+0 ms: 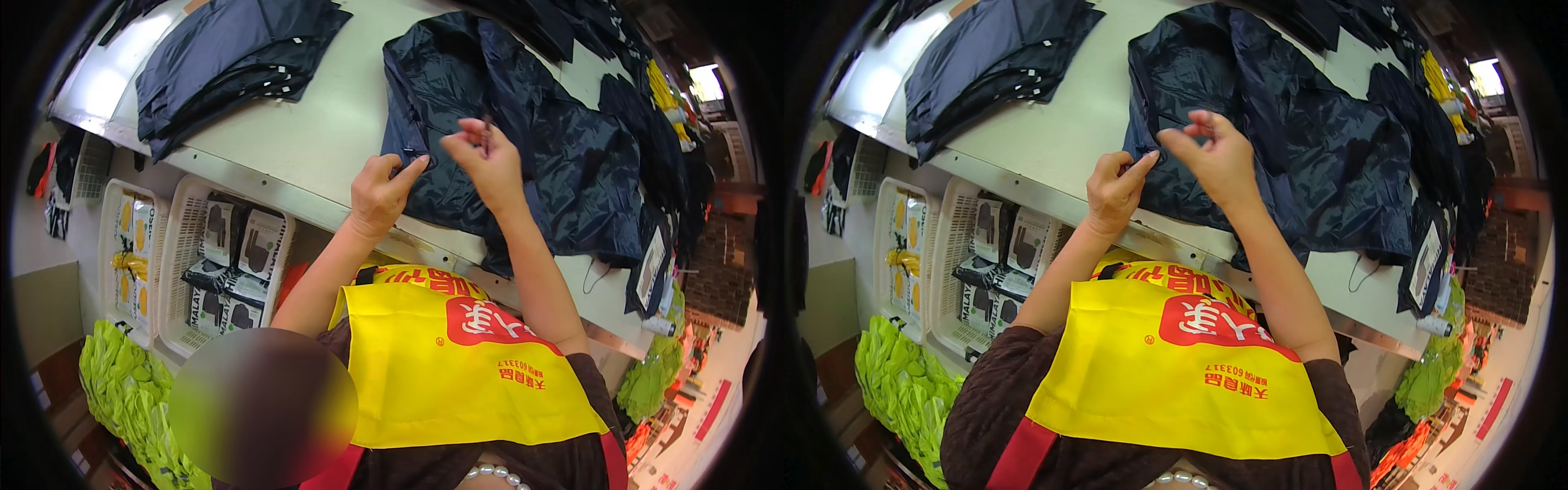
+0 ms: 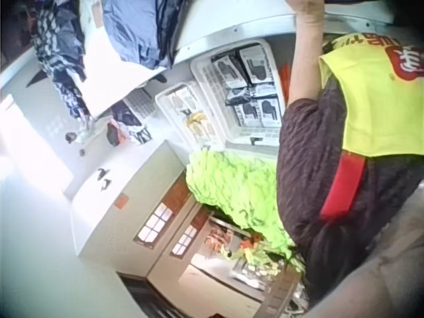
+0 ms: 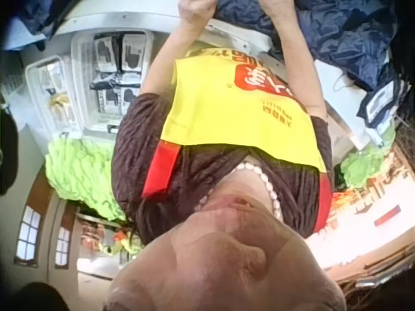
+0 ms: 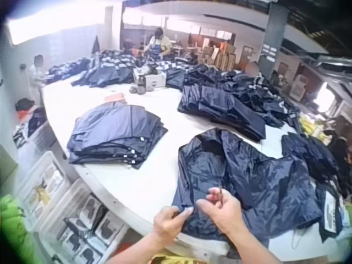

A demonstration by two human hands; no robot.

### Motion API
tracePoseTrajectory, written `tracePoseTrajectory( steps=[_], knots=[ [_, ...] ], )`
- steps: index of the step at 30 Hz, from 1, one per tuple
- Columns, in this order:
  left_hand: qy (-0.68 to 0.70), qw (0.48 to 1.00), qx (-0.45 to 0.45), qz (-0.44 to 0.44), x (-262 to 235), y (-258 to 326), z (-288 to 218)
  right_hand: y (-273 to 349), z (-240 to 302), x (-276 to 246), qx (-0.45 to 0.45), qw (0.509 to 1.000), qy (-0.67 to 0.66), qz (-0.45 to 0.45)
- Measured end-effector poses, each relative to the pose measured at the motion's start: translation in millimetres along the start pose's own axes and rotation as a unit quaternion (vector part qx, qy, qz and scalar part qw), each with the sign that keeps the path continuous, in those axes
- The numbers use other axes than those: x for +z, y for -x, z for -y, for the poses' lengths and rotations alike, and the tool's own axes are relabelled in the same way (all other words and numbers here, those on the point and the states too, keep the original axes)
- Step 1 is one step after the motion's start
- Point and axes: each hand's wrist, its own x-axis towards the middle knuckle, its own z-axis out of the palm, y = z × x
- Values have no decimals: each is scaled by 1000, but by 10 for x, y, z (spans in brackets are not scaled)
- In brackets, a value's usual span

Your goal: The person folds a dark jacket on a table, then places it into a small black pouch and ties the pouch closed. The person then picks up another jacket, uses a small tool to cut a tag, and zips the jacket closed.

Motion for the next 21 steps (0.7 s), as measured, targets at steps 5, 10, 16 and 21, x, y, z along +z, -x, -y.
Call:
tracePoseTrajectory(
  steps=[5, 10, 16, 21],
  knots=[
    [2, 997, 71, 35, 42, -61, -71, -139, -218, 26, -51, 991, 121, -27],
    [67, 994, 84, 25, 97, -27, -104, -26, -168, -178, 197, 948, -249, 15],
    [116, 989, 85, 12, 124, 1, -137, 70, -152, -325, 175, 967, -186, 19],
    [103, 990, 93, 25, 117, 27, -185, 172, -254, -375, 132, 981, -140, 14]
  ],
)
